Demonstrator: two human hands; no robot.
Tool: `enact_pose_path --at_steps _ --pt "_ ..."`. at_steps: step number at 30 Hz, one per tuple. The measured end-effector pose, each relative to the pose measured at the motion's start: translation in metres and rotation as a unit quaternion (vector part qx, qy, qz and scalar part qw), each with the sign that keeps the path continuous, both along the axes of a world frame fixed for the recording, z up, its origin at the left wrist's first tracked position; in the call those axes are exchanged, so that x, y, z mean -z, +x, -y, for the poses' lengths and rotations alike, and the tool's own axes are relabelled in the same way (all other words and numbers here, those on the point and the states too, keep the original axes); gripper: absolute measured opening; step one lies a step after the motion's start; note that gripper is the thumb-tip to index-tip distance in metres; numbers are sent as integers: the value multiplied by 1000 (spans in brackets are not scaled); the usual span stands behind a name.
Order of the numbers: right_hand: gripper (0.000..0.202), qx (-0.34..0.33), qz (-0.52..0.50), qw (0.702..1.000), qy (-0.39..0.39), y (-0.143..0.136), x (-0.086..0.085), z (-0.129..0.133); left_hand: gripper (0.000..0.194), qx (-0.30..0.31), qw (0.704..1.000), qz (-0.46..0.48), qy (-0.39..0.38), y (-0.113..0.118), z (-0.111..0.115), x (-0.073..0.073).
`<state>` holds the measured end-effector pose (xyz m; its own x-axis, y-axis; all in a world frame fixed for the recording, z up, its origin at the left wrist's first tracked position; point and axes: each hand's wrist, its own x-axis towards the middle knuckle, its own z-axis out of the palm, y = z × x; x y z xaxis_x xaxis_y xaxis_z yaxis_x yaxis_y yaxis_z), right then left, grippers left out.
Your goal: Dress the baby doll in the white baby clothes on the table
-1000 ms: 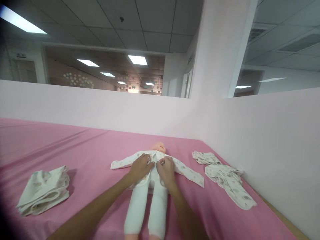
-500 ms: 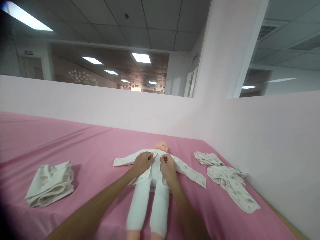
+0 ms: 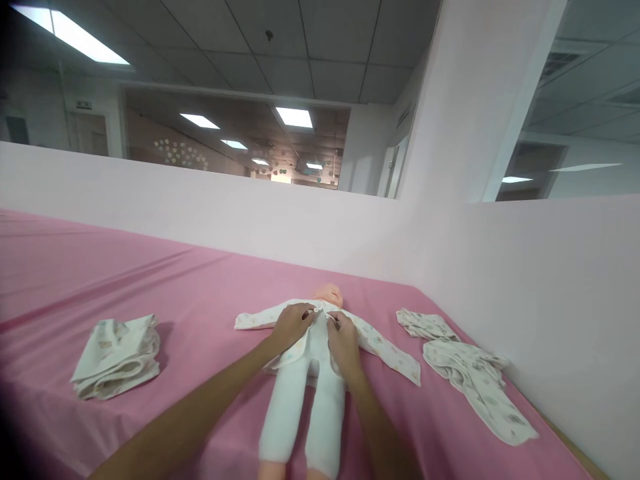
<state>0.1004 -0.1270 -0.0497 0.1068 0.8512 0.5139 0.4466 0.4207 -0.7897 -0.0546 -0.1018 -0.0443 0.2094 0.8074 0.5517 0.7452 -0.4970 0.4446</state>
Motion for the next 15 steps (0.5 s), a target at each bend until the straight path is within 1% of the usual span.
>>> enact_pose_path --at_steps 9,15 --pt "31 -9 -38 999 -2 -4 -3 1 26 46 999 -19 7 -4 1 -2" --pt "33 -27 -43 999 1 -5 -3 1 27 58 997 -44 -1 -3 0 -2"
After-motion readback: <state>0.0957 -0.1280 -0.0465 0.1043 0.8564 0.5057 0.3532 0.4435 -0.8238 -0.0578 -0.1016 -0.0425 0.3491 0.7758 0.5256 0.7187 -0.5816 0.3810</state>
